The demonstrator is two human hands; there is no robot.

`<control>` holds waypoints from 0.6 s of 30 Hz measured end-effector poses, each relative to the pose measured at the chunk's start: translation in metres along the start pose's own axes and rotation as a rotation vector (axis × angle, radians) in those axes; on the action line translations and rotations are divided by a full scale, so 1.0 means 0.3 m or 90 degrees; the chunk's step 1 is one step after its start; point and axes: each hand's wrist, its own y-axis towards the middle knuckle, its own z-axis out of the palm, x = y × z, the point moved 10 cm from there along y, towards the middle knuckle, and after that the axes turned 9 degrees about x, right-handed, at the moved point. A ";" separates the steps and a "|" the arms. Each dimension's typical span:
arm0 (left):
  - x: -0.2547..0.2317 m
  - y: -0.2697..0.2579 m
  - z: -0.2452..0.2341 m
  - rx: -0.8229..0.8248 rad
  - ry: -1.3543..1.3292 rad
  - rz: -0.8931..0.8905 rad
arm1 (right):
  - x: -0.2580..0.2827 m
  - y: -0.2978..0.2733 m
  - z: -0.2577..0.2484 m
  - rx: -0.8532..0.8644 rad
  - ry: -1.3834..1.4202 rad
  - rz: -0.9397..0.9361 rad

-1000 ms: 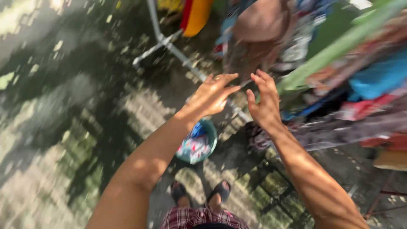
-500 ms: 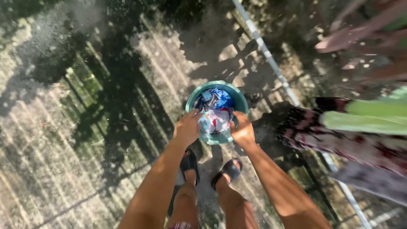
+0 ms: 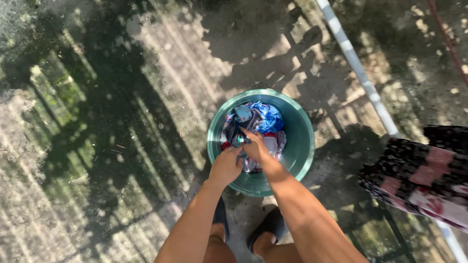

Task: Hanging wet clothes from a bucket onto a laundry rack using plastic hangers.

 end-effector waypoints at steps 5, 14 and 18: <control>0.143 0.009 0.051 -0.037 -0.112 0.000 | -0.188 -0.005 0.001 -0.028 0.176 0.270; -0.452 -0.342 -0.360 -0.193 0.008 0.140 | 0.465 -0.427 -0.499 -0.100 0.671 0.145; -0.551 -0.410 -0.427 -0.104 -0.081 0.254 | 1.144 -0.610 -0.896 -0.064 0.867 0.218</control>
